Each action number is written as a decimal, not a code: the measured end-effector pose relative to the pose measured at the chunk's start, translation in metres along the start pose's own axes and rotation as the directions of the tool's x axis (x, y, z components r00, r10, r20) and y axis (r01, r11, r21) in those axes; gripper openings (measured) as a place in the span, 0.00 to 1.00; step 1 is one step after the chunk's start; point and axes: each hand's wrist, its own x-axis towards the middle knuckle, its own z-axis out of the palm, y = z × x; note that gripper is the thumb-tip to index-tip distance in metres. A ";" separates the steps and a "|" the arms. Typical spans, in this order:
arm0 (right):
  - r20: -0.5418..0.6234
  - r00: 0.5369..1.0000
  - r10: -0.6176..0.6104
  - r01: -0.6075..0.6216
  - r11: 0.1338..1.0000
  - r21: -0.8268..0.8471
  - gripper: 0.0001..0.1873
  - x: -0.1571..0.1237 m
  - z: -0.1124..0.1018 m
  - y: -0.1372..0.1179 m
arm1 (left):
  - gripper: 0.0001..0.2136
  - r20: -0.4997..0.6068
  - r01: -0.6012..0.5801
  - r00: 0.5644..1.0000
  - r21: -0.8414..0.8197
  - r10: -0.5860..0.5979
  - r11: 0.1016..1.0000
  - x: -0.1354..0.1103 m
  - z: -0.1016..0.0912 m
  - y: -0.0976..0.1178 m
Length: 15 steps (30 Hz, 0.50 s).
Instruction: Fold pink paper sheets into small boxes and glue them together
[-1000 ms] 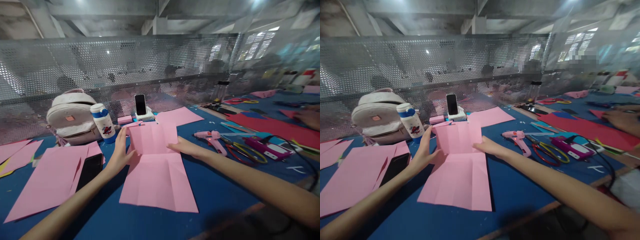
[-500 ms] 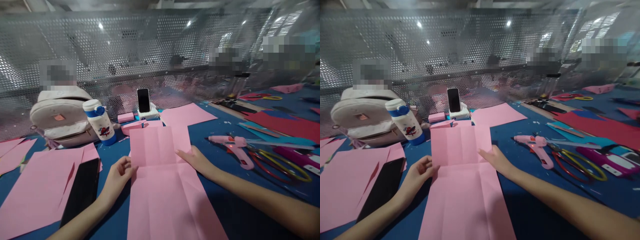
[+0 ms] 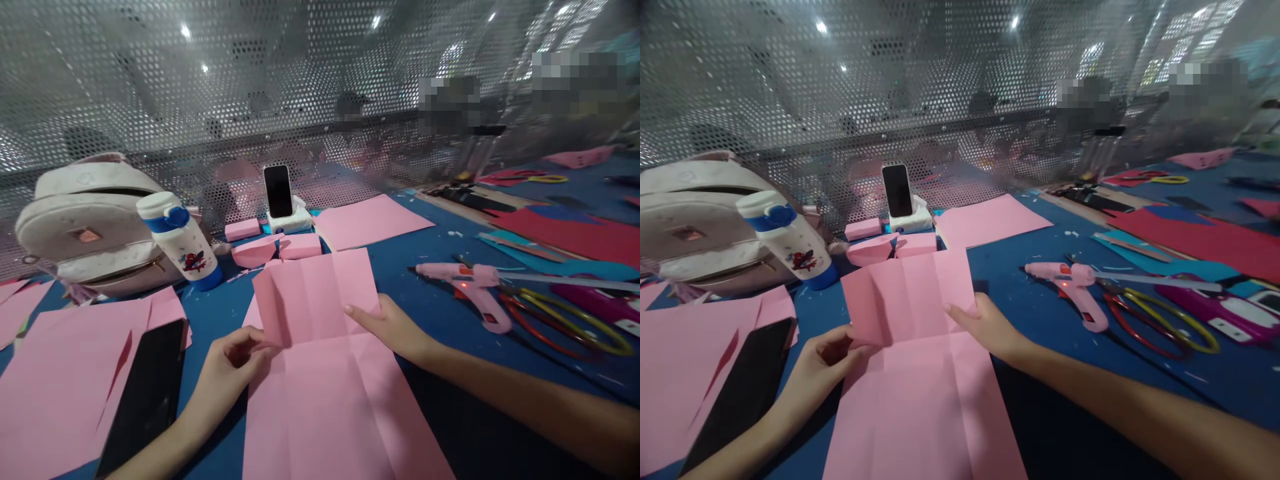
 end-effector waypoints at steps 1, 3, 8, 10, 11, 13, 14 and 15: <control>0.024 1.000 -0.017 0.017 1.000 0.008 0.21 -0.001 0.001 -0.001 | 0.07 0.008 -0.005 1.000 0.009 0.005 1.000 0.000 0.000 0.001; 0.029 0.999 -0.038 0.039 0.999 -0.023 0.21 -0.002 0.003 -0.002 | 0.06 0.024 -0.003 1.000 0.013 0.003 1.000 -0.001 0.001 0.003; -0.032 0.992 -0.120 0.114 0.984 -0.133 0.21 -0.005 0.004 -0.002 | 0.07 0.041 -0.026 0.999 0.031 0.025 0.999 -0.003 0.001 0.004; -0.020 0.989 -0.149 0.145 0.981 -0.126 0.21 -0.006 0.004 -0.002 | 0.08 0.048 -0.053 0.998 0.040 0.051 0.998 -0.004 0.000 0.005; -0.008 0.987 -0.161 0.159 0.980 -0.117 0.21 -0.007 0.004 -0.003 | 0.09 0.055 -0.067 0.996 0.046 0.064 0.997 -0.004 0.000 0.006; 0.029 0.982 -0.186 0.188 0.978 -0.087 0.21 -0.008 0.004 -0.005 | 0.13 0.078 -0.092 0.993 0.052 0.087 0.994 -0.005 -0.001 0.009; 0.050 0.979 -0.196 0.199 0.978 -0.069 0.20 -0.009 0.004 -0.006 | 0.16 0.093 -0.097 0.991 0.056 0.092 0.994 -0.005 -0.002 0.010; 0.068 0.977 -0.204 0.207 0.977 -0.050 0.21 -0.010 0.004 -0.006 | 0.18 0.110 -0.096 0.990 0.061 0.089 0.993 -0.005 -0.002 0.011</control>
